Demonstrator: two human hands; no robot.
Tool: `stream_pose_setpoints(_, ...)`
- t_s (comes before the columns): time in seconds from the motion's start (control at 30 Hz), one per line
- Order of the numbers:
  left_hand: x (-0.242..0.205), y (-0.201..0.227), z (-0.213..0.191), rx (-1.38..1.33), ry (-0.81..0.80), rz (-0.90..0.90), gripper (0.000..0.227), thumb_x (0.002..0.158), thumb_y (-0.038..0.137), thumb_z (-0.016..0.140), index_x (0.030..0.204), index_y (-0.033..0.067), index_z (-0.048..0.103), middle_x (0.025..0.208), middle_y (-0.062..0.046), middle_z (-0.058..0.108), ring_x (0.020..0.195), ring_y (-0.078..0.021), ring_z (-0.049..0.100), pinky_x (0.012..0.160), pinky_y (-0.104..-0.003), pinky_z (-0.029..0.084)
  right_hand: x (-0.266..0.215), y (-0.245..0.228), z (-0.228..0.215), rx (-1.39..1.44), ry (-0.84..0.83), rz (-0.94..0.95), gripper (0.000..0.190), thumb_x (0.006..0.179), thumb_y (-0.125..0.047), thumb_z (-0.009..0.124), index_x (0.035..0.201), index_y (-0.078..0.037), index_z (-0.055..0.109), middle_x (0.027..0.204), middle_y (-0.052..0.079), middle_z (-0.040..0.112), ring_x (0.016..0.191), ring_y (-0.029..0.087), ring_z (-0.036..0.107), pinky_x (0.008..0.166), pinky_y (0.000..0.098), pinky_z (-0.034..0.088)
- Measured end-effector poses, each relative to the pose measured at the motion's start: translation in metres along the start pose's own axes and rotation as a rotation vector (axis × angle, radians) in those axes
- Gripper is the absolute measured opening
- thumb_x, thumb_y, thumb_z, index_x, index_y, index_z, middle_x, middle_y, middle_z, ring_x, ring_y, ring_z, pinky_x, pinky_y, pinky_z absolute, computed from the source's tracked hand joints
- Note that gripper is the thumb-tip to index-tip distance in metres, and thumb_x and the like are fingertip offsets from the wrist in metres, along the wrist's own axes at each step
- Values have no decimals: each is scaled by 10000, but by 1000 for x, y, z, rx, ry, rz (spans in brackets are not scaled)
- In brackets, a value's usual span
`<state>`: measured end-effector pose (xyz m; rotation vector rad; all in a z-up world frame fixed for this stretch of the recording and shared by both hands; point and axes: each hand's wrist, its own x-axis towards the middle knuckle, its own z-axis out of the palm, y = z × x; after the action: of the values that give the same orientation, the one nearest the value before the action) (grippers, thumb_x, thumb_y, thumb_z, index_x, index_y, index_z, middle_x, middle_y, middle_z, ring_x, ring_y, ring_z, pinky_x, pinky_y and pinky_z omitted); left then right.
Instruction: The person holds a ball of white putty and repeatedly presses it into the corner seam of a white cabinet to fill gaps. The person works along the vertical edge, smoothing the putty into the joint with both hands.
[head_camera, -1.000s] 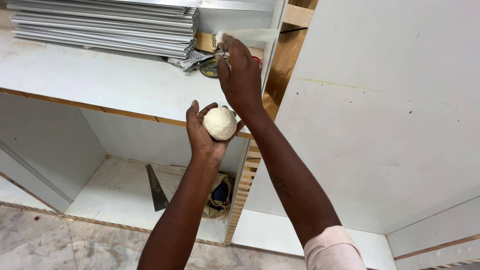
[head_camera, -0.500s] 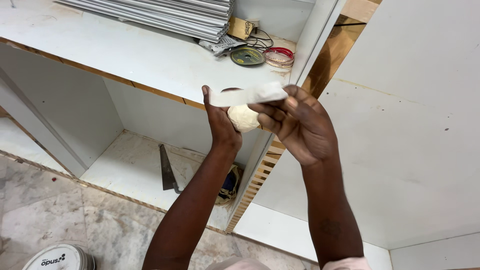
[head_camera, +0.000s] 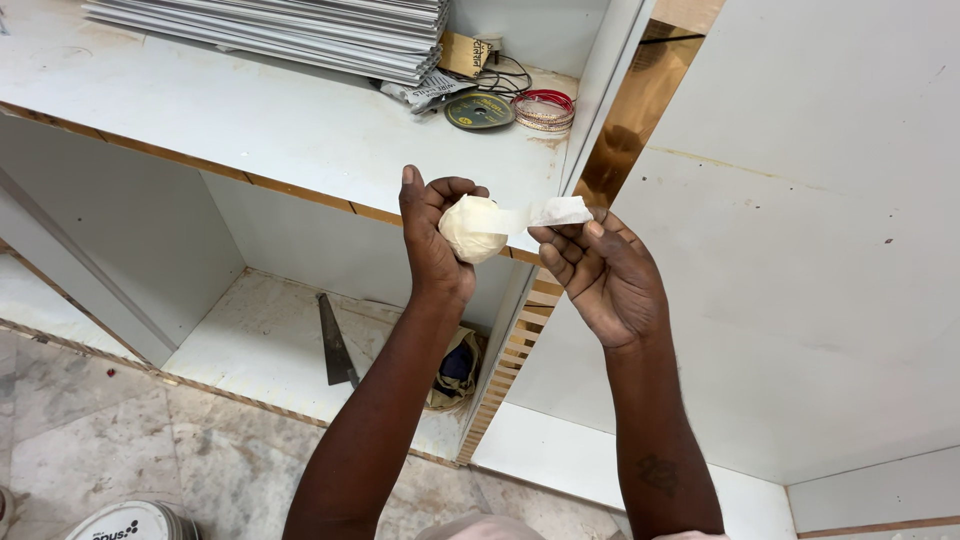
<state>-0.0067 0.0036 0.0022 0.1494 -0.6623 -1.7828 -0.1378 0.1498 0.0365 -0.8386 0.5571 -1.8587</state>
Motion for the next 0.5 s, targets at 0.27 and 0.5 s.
stream_pose_setpoints(0.27, -8, 2, 10, -33, -42, -13, 428, 938, 496, 672, 941, 69, 632, 896, -109, 686, 890, -244, 724, 825, -406, 630, 2, 22, -1, -123, 124, -113, 322, 945, -81, 733, 1203, -27, 548, 1120, 135, 680, 1084, 233, 689, 897, 341, 598)
stream_pose_setpoints(0.5, -18, 4, 16, -41, -153, 47, 275, 945, 298, 734, 1009, 60, 611, 931, -101, 683, 917, -222, 704, 790, -387, 615, 7, 36, 5, -191, 233, -208, 350, 907, -71, 767, 1165, -50, 531, 1036, 97, 677, 976, 183, 684, 800, 313, 579)
